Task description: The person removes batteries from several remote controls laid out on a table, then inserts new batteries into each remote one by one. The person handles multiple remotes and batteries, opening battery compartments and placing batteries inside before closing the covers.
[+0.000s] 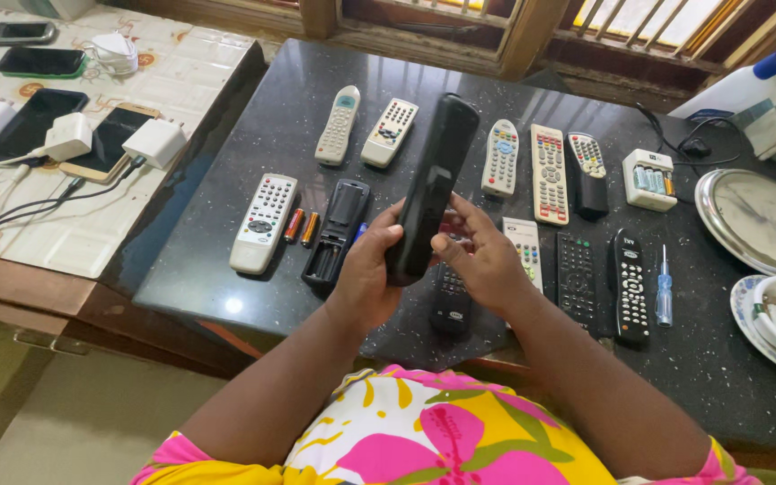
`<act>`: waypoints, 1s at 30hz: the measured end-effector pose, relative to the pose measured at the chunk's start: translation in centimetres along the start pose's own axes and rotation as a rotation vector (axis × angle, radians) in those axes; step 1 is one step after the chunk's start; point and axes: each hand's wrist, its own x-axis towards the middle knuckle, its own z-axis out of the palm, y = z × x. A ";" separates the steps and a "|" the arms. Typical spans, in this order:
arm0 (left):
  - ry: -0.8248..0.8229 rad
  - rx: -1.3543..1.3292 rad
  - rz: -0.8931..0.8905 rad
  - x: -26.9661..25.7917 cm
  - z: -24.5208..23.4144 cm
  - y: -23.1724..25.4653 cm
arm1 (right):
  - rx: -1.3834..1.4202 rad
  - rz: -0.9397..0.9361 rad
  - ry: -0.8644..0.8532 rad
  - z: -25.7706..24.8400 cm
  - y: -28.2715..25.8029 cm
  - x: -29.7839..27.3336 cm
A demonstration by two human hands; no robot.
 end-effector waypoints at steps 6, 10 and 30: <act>0.120 -0.116 -0.167 -1.1 -0.3 -0.9 | -0.108 0.013 0.081 0.9 0.8 -1.3; 0.187 -0.117 -0.317 -1.2 -0.8 -2.1 | -0.240 -0.028 0.147 1.2 0.7 -2.2; 0.269 0.037 -0.212 -1.2 -1.9 -4.3 | -0.514 -0.123 0.109 1.7 -2.0 -3.5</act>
